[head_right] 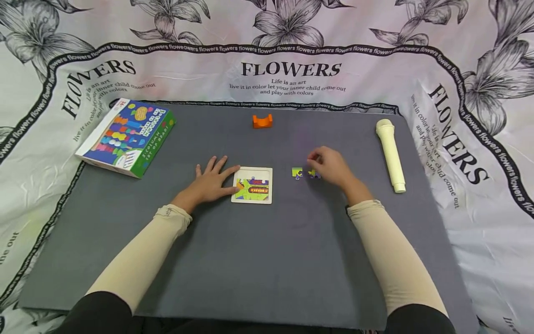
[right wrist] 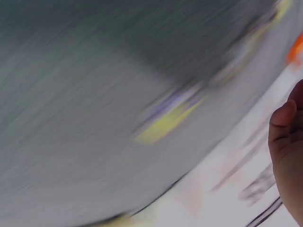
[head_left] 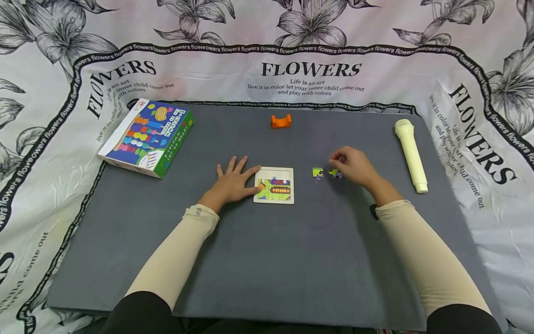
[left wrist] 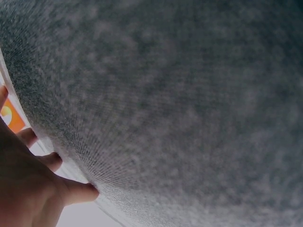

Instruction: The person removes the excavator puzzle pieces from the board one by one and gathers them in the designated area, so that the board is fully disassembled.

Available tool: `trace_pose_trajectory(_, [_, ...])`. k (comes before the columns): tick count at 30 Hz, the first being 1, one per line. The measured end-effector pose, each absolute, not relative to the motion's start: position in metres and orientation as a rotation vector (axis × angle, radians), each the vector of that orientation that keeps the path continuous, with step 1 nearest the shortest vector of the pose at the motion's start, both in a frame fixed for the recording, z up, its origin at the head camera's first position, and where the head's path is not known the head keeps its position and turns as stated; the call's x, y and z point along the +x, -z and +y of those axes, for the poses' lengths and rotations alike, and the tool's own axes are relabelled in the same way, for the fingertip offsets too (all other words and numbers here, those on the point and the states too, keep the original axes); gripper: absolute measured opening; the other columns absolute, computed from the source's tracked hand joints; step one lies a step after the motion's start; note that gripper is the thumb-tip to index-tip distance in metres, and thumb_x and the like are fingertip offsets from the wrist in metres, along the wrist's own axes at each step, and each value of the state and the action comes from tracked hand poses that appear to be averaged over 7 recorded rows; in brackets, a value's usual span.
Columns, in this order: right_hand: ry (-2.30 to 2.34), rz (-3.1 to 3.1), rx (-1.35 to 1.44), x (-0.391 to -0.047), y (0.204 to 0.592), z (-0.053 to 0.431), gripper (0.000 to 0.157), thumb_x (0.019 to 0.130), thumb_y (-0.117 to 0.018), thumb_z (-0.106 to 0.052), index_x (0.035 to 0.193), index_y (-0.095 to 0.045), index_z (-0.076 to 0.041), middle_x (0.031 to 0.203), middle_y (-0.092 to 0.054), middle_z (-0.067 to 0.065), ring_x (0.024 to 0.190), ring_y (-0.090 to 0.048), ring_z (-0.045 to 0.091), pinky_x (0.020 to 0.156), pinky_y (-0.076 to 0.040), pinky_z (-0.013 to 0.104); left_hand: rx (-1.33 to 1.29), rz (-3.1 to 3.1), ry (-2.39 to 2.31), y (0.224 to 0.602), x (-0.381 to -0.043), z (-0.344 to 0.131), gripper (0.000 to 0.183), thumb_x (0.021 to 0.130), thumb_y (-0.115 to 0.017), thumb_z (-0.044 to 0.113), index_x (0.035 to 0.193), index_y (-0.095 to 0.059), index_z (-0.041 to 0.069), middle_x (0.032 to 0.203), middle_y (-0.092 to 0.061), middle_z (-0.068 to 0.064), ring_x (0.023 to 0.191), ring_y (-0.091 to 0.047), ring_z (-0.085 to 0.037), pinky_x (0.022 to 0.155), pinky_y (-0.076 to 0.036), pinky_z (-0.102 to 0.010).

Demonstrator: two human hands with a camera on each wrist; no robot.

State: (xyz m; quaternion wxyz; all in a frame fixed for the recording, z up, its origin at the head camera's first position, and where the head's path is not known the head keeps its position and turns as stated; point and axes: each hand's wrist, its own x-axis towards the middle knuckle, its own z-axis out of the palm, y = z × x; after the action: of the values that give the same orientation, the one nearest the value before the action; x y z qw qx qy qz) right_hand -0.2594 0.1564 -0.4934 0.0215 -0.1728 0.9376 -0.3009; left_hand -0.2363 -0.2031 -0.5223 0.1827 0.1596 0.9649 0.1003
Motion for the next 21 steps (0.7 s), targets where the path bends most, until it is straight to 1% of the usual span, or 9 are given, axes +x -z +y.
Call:
trace_pose_trajectory(3, [0.885, 2.842, -0.756, -0.262, 0.489, 0.111, 0.014, 0.094, -0.064, -0.015, 0.098, -0.069, -0.003, 0.092, -0.065, 0.012, 0.078, -0.058, 0.023, 0.070, -0.046, 0.040, 0.440, 2.718, -0.279, 0.521, -0.237, -0.203, 0.076, 0.091, -0.045, 0.069, 0.155, -0.018, 0.038, 0.164, 0.002, -0.006, 0.149, 0.011, -0.035, 0.108, 0.003, -0.073])
trace_pose_trajectory(5, [0.840, 2.801, -0.856, -0.262, 0.488, 0.084, 0.014, 0.094, -0.065, -0.016, 0.098, -0.070, -0.004, 0.094, -0.066, 0.010, 0.082, -0.059, 0.023, 0.073, -0.048, 0.040, 0.438, 2.713, -0.274, 0.521, -0.238, -0.203, 0.076, 0.091, -0.044, 0.069, 0.155, -0.018, 0.039, 0.164, 0.003, -0.006, 0.149, 0.012, -0.035, 0.108, 0.004, -0.072])
trace_pose_trajectory(10, [0.708, 2.686, -0.933, -0.262, 0.497, 0.033, 0.019, 0.096, -0.062, -0.021, 0.105, -0.071, -0.008, 0.100, -0.066, 0.006, 0.089, -0.060, 0.021, 0.081, -0.050, 0.039, 0.431, 2.701, -0.268, 0.522, -0.238, -0.202, 0.075, 0.091, -0.042, 0.070, 0.155, -0.017, 0.040, 0.164, 0.004, -0.005, 0.149, 0.012, -0.034, 0.108, 0.003, -0.072])
trace_pose_trajectory(13, [0.653, 2.646, -0.960, -0.263, 0.508, 0.018, 0.022, 0.097, -0.061, -0.024, 0.109, -0.071, -0.009, 0.103, -0.065, 0.005, 0.094, -0.060, 0.020, 0.086, -0.050, 0.040, 0.426, 2.697, -0.274, 0.522, -0.237, -0.201, 0.075, 0.091, -0.043, 0.070, 0.155, -0.018, 0.040, 0.164, 0.004, -0.005, 0.149, 0.012, -0.034, 0.108, 0.003, -0.072])
trace_pose_trajectory(16, [0.635, 2.637, -0.967, -0.263, 0.516, 0.011, 0.024, 0.096, -0.062, -0.026, 0.112, -0.070, -0.009, 0.105, -0.064, 0.005, 0.095, -0.060, 0.020, 0.088, -0.049, 0.039, 0.432, 2.698, -0.279, 0.521, -0.236, -0.201, 0.074, 0.091, -0.042, 0.070, 0.155, -0.017, 0.041, 0.164, 0.004, -0.004, 0.149, 0.013, -0.034, 0.108, 0.003, -0.072])
trace_pose_trajectory(21, [0.666, 2.643, -0.946, -0.261, 0.518, 0.007, 0.024, 0.093, -0.067, -0.027, 0.110, -0.071, -0.009, 0.104, -0.062, 0.005, 0.094, -0.059, 0.019, 0.088, -0.049, 0.038, 0.440, 2.700, -0.277, 0.518, -0.237, -0.202, 0.074, 0.092, -0.042, 0.069, 0.155, -0.017, 0.040, 0.164, 0.004, -0.004, 0.149, 0.012, -0.034, 0.109, 0.002, -0.072])
